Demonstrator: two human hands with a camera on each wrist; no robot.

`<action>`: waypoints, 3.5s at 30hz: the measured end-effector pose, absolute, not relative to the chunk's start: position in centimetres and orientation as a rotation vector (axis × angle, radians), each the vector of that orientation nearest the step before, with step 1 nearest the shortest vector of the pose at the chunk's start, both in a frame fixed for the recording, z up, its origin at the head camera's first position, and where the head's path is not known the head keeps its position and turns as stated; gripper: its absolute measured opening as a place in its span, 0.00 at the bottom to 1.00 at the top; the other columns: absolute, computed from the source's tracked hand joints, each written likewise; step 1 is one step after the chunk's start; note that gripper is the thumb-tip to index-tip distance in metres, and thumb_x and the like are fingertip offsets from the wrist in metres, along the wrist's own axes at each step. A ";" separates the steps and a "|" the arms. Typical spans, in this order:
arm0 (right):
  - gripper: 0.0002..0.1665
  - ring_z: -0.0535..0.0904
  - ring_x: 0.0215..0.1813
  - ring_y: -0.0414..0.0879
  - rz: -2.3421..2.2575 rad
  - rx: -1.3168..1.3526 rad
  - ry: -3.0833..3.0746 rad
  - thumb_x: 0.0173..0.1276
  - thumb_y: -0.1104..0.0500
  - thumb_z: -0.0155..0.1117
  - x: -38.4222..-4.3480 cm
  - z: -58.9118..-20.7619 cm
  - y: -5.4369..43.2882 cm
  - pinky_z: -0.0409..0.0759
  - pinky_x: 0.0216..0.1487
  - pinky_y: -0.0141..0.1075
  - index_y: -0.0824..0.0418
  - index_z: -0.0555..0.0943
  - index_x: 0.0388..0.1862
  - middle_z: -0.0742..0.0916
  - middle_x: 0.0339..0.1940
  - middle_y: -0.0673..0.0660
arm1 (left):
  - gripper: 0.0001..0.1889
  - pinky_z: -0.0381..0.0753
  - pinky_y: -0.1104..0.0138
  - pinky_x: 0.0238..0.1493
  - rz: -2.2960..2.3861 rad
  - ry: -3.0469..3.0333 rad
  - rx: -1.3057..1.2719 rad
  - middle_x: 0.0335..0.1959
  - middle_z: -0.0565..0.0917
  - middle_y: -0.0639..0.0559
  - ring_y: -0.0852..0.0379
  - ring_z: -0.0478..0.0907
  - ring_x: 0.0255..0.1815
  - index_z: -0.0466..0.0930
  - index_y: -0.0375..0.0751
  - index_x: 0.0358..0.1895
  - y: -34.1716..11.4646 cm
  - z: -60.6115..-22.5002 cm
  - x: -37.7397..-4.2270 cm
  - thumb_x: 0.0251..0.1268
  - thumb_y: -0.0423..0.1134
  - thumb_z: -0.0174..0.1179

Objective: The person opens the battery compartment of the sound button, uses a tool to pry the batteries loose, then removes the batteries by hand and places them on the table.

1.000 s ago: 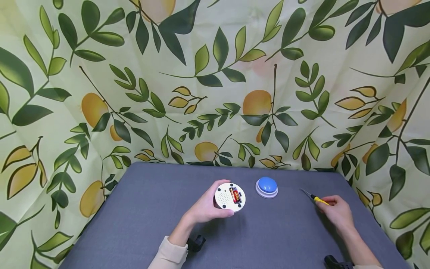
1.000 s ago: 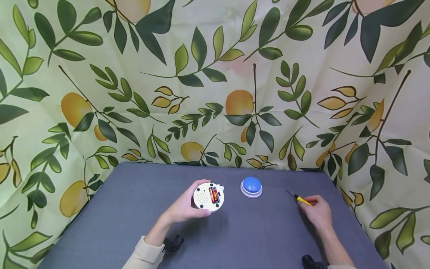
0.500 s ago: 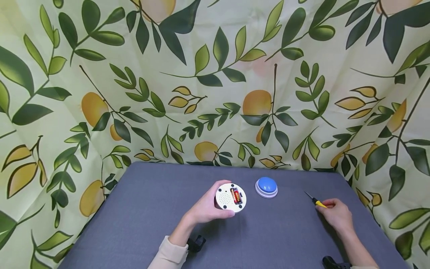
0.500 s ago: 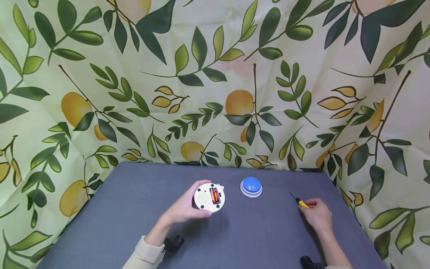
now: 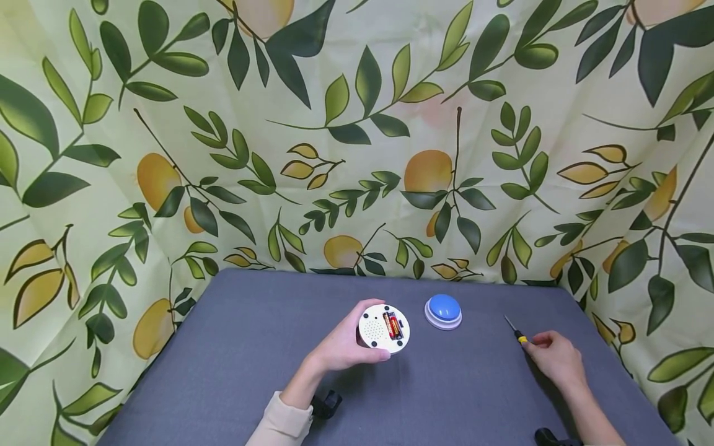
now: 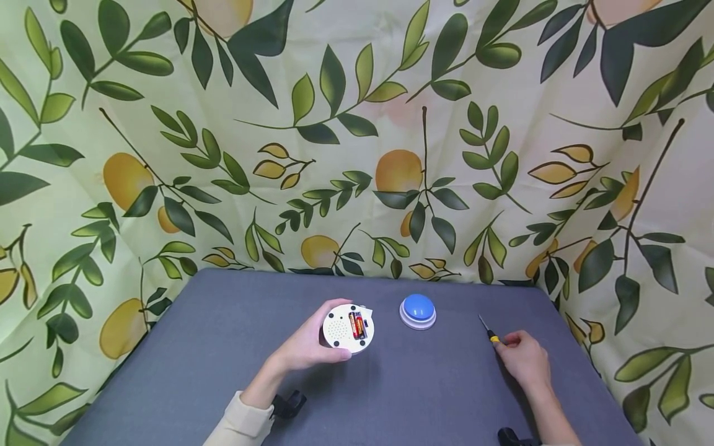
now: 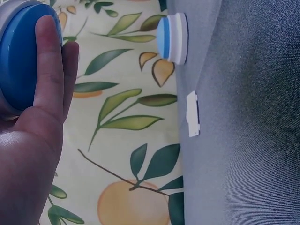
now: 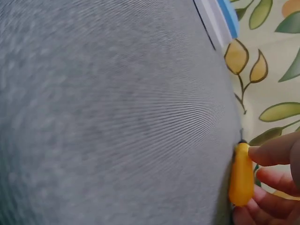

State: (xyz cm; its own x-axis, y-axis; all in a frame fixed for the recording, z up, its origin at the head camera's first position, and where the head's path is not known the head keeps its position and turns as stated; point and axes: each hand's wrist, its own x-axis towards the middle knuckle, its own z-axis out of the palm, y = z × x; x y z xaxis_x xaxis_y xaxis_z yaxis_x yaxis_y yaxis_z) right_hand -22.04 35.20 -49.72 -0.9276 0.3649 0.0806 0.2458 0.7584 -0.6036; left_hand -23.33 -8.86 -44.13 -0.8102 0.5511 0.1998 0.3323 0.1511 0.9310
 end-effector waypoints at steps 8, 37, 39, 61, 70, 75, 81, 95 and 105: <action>0.24 0.79 0.38 0.59 0.922 -0.440 -2.790 0.70 0.54 0.65 -21.5 -48.0 34.7 0.73 0.30 0.41 0.77 0.78 0.48 0.84 0.36 0.67 | 0.46 0.73 0.65 0.57 1.735 2.227 0.870 0.59 0.75 0.52 0.54 0.74 0.56 0.61 0.46 0.74 -8.8 -44.1 -23.2 0.51 0.42 0.77; 0.19 0.79 0.47 0.30 1.143 0.275 -2.537 0.74 0.54 0.67 -18.4 -41.4 25.5 0.76 0.46 0.23 0.59 0.83 0.59 0.88 0.52 0.55 | 0.46 0.73 0.65 0.58 1.733 2.222 0.904 0.60 0.74 0.51 0.53 0.74 0.57 0.61 0.46 0.74 -9.0 -44.1 -23.4 0.51 0.40 0.77; 0.17 0.80 0.49 0.32 1.125 0.334 -2.505 0.72 0.57 0.68 -18.3 -41.2 24.9 0.73 0.49 0.20 0.58 0.84 0.58 0.87 0.52 0.54 | 0.46 0.73 0.65 0.58 1.733 2.220 0.902 0.60 0.74 0.51 0.53 0.74 0.57 0.61 0.46 0.74 -9.0 -44.1 -23.4 0.51 0.40 0.77; 0.25 0.81 0.54 0.43 1.181 0.713 -2.304 0.59 0.63 0.79 -18.0 -40.5 18.8 0.74 0.53 0.24 0.51 0.85 0.56 0.86 0.54 0.48 | 0.46 0.77 0.65 0.56 1.731 2.191 0.914 0.59 0.75 0.51 0.53 0.75 0.56 0.60 0.47 0.74 -8.9 -44.2 -23.3 0.52 0.41 0.77; 0.24 0.78 0.60 0.42 1.201 0.745 -2.343 0.60 0.59 0.79 -18.7 -41.2 16.7 0.79 0.55 0.36 0.50 0.85 0.56 0.84 0.56 0.43 | 0.46 0.76 0.65 0.56 1.731 2.190 0.915 0.59 0.75 0.51 0.54 0.75 0.55 0.60 0.49 0.74 -8.9 -44.1 -23.2 0.52 0.41 0.76; 0.23 0.79 0.59 0.43 1.213 0.729 -2.389 0.61 0.58 0.79 -19.0 -41.5 15.9 0.80 0.55 0.46 0.52 0.86 0.55 0.84 0.56 0.42 | 0.46 0.77 0.65 0.55 1.730 2.174 0.916 0.60 0.74 0.50 0.53 0.75 0.56 0.59 0.47 0.74 -9.0 -44.1 -23.2 0.53 0.41 0.76; 0.24 0.79 0.59 0.43 1.198 0.744 -2.412 0.58 0.59 0.81 -19.1 -42.0 15.1 0.78 0.56 0.47 0.53 0.86 0.54 0.83 0.57 0.43 | 0.45 0.78 0.65 0.55 1.730 2.156 0.924 0.61 0.73 0.50 0.54 0.75 0.56 0.59 0.45 0.74 -9.0 -44.1 -23.2 0.54 0.39 0.76; 0.16 0.81 0.49 0.41 1.110 0.711 -2.437 0.58 0.57 0.80 -19.3 -42.4 14.6 0.82 0.48 0.41 0.52 0.89 0.46 0.83 0.48 0.40 | 0.45 0.80 0.66 0.52 1.725 2.149 0.937 0.60 0.74 0.49 0.54 0.75 0.54 0.59 0.43 0.74 -9.0 -44.0 -23.2 0.54 0.39 0.76; 0.07 0.79 0.39 0.36 0.986 0.759 -2.269 0.61 0.64 0.77 -19.3 -42.4 14.1 0.80 0.38 0.32 0.56 0.89 0.37 0.83 0.37 0.40 | 0.45 0.79 0.66 0.53 1.741 2.162 0.914 0.59 0.74 0.49 0.54 0.77 0.53 0.59 0.45 0.74 -9.0 -44.3 -23.3 0.54 0.39 0.76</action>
State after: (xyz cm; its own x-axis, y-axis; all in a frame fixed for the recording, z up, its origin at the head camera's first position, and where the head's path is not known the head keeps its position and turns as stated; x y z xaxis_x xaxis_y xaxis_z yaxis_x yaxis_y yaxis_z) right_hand -19.31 14.09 -42.45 -0.6912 -0.2758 0.6679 -0.6764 0.5723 -0.4637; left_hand -23.31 -9.00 -44.25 -0.7826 0.5868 0.2077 0.3278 0.1050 0.9389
